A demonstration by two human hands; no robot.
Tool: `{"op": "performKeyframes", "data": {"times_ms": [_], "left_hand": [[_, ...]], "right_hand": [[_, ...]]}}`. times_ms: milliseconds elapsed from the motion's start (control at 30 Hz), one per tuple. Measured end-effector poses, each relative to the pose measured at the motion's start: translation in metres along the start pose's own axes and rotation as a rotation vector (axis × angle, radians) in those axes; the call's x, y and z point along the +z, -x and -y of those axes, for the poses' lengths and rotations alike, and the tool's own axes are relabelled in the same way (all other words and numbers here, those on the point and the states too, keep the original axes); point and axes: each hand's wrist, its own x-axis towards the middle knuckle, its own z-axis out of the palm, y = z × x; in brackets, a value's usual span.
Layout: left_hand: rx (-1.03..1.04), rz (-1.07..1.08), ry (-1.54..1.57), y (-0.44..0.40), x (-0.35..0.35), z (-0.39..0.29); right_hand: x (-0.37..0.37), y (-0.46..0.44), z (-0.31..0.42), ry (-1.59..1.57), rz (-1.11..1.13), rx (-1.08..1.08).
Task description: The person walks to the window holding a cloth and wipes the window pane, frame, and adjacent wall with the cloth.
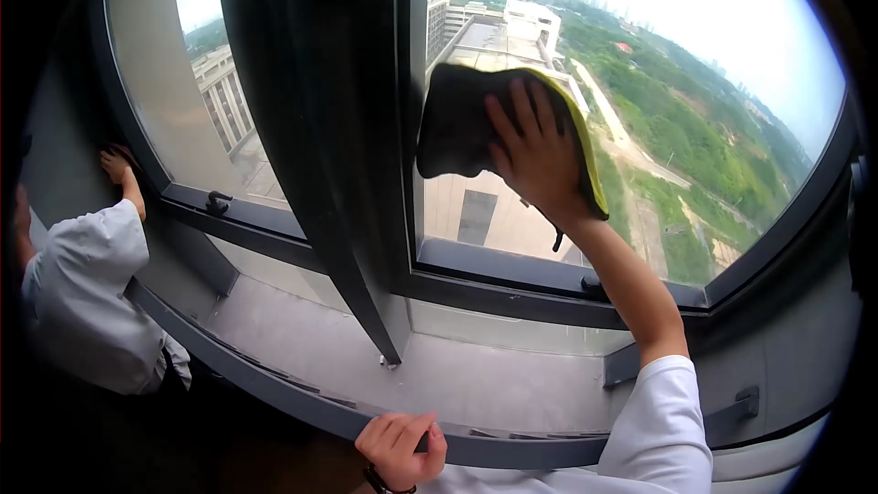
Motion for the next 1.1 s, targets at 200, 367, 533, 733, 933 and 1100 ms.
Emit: {"op": "performKeyframes", "data": {"times_ms": [200, 367, 533, 733, 933, 1100], "left_hand": [[-0.005, -0.053, -0.024, 0.006, 0.004, 0.006], [0.004, 0.047, -0.056, -0.001, -0.006, 0.001], [-0.038, -0.062, -0.025, 0.003, 0.002, 0.003], [-0.037, -0.070, -0.001, 0.006, 0.003, 0.004], [-0.055, -0.036, -0.044, 0.004, 0.005, 0.003], [-0.040, 0.009, -0.102, 0.004, 0.000, -0.004]], "right_hand": [[-0.030, -0.051, -0.029, -0.091, 0.048, -0.122], [-0.030, -0.156, -0.053, 0.115, -0.376, 0.013], [-0.011, -0.057, 0.023, 0.009, 0.043, -0.045], [0.015, 0.015, 0.018, -0.360, 0.142, -0.176], [-0.083, -0.164, -0.150, 0.002, -0.329, -0.107], [-0.102, -0.160, -0.125, 0.205, -0.411, 0.090]]}}
